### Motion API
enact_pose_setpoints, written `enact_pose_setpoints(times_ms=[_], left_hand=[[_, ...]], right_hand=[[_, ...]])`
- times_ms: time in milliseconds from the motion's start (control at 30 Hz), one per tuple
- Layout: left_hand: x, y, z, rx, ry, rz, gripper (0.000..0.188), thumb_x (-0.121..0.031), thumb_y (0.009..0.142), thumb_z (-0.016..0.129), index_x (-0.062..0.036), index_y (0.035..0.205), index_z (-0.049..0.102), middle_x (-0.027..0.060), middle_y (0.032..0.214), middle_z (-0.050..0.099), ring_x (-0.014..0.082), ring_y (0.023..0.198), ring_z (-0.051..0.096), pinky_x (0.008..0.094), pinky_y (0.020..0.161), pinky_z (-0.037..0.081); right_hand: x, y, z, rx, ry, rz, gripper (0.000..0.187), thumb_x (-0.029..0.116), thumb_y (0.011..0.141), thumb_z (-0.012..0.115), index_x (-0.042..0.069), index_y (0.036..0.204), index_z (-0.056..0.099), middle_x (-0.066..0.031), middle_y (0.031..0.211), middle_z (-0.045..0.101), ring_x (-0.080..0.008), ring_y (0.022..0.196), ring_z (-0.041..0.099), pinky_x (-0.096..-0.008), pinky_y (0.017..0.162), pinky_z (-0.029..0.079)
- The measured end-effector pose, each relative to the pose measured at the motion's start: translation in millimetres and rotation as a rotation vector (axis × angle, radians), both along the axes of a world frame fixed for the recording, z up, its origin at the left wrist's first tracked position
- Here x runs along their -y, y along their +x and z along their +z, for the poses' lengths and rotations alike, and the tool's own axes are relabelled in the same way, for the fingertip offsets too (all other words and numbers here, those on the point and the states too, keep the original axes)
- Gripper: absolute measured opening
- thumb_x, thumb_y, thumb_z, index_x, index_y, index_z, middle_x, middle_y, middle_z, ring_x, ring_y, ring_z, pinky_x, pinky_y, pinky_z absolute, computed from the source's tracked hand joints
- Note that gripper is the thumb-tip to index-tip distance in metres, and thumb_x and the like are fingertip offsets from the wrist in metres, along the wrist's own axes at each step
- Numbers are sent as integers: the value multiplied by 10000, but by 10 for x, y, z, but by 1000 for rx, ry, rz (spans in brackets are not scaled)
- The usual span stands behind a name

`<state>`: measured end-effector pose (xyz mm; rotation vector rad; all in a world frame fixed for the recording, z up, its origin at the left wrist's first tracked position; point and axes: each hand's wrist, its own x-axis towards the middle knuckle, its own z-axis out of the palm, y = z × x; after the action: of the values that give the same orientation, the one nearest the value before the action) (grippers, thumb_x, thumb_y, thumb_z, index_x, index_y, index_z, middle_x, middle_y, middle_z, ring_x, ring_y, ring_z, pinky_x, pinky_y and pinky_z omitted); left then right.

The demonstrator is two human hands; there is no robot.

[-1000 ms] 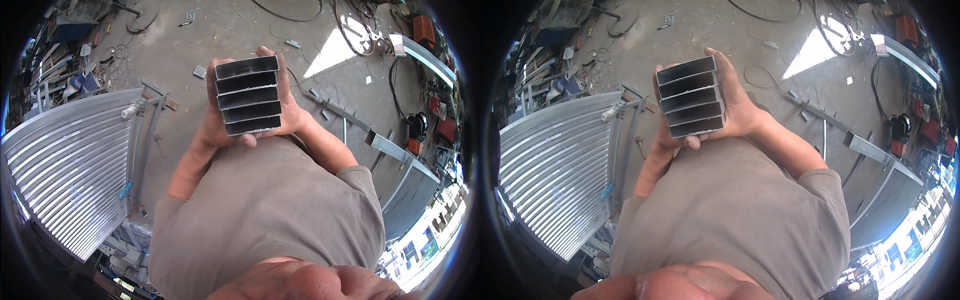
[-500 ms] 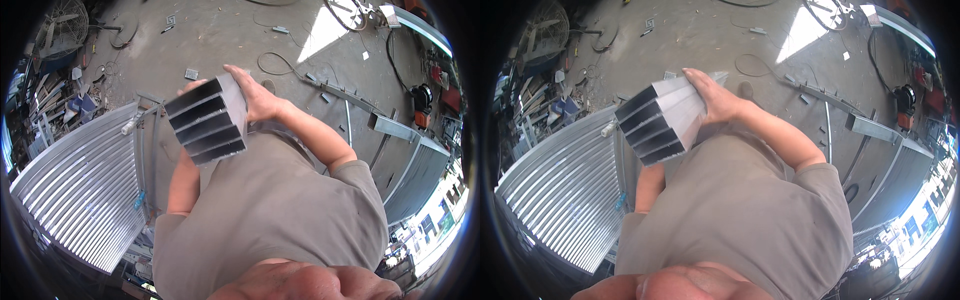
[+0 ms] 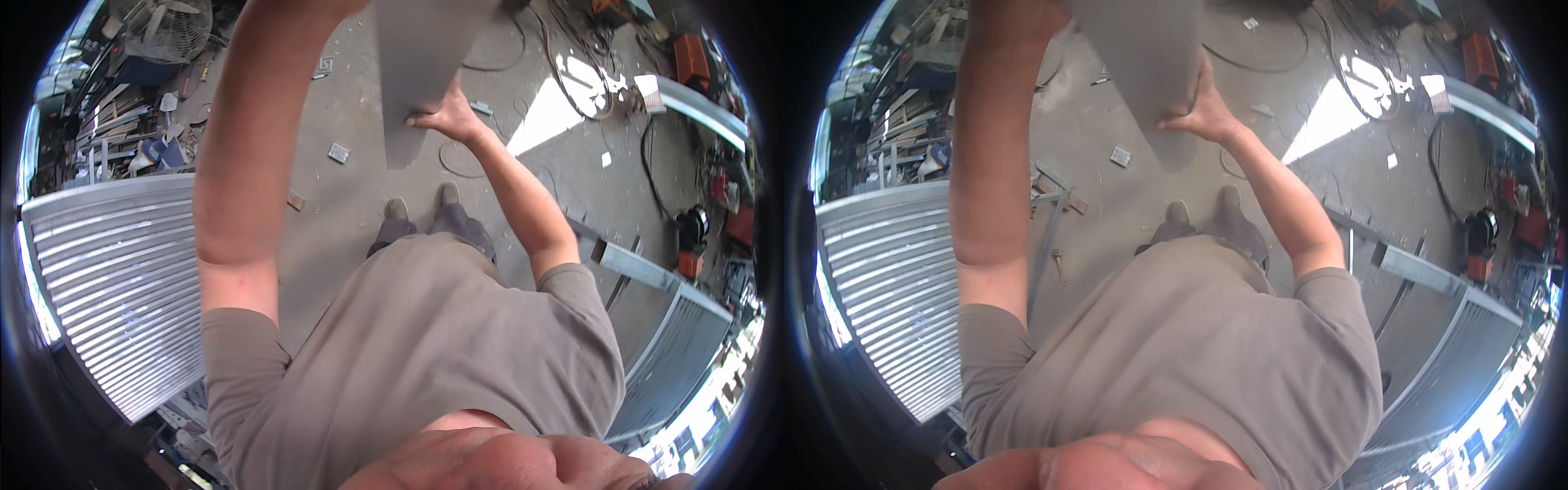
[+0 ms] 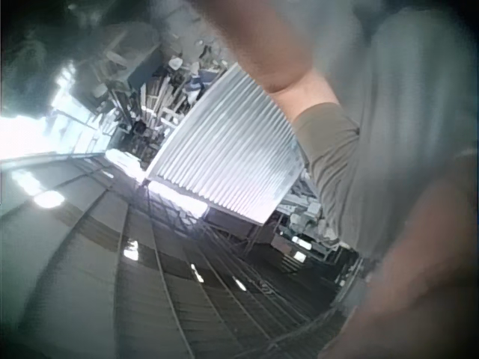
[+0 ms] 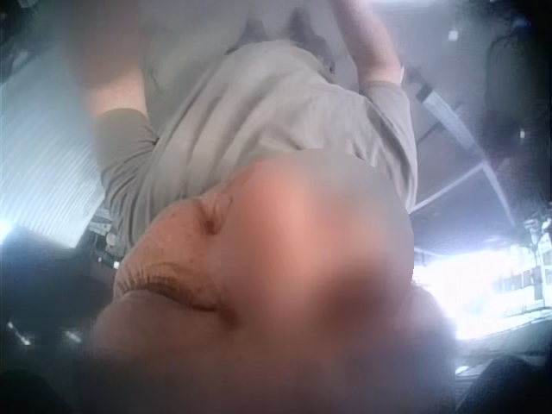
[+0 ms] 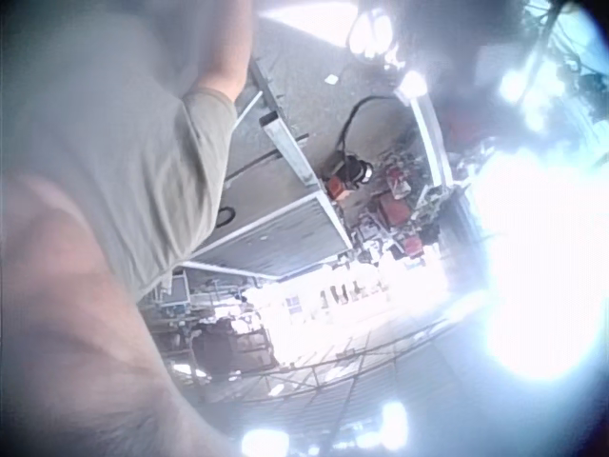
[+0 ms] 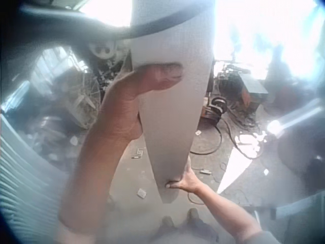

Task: The person assembles a metal frame by placing rectangular aluminum profiles into a larger frame structure and tack-welding them in place. They repeatedly position and weld multiple profiles, then gather and stack the finished pieces.

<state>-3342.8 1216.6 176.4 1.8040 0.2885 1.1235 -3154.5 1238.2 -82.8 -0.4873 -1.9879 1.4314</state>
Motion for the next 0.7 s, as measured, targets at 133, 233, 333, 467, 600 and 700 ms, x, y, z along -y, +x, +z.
enact_pose_setpoints(times_ms=[133,233,333,467,600,700], left_hand=[[48,793,225,-246,16,230,758,-313,832,803,-90,1475,470,178,1324,544,292,1225,558,438,1050,476],[49,1109,79,-398,6,440,840,-350,802,823,-93,1509,449,186,1366,507,307,1280,518,449,1083,453],[131,1071,-233,-434,-54,573,922,-386,772,842,-95,1543,428,193,1408,471,321,1336,479,460,1116,430],[685,521,-623,-473,-182,716,975,-428,730,856,-117,1557,445,203,1444,435,333,1395,436,467,1141,416],[819,326,-750,-550,-253,731,1111,-467,703,889,-129,1613,349,202,1441,438,354,1407,413,450,1178,367],[601,450,-656,-524,-227,771,1133,-417,690,882,-171,1647,327,227,1414,442,395,1366,437,442,1188,341]], right_hand=[[-109,29,294,-188,-111,-80,1267,356,618,979,67,1570,195,-165,1528,406,-313,1393,453,-475,1157,408],[-171,163,680,-425,-131,-121,777,295,720,908,29,1338,520,-98,1262,596,-239,1138,596,-402,991,496],[-422,423,1132,-829,-283,48,625,337,874,802,41,1370,565,-109,1212,643,-251,1078,640,-409,927,527],[-696,1029,1606,-929,-468,-378,683,618,926,673,135,1401,586,-109,1373,638,-330,1268,622,-526,1084,518],[-607,937,1603,-962,-484,-341,817,702,872,693,146,1450,536,-88,1441,573,-300,1335,553,-505,1116,469],[-54,625,1222,-865,-626,-265,929,693,875,696,75,1519,436,-114,1472,517,-294,1383,480,-468,1166,384]])
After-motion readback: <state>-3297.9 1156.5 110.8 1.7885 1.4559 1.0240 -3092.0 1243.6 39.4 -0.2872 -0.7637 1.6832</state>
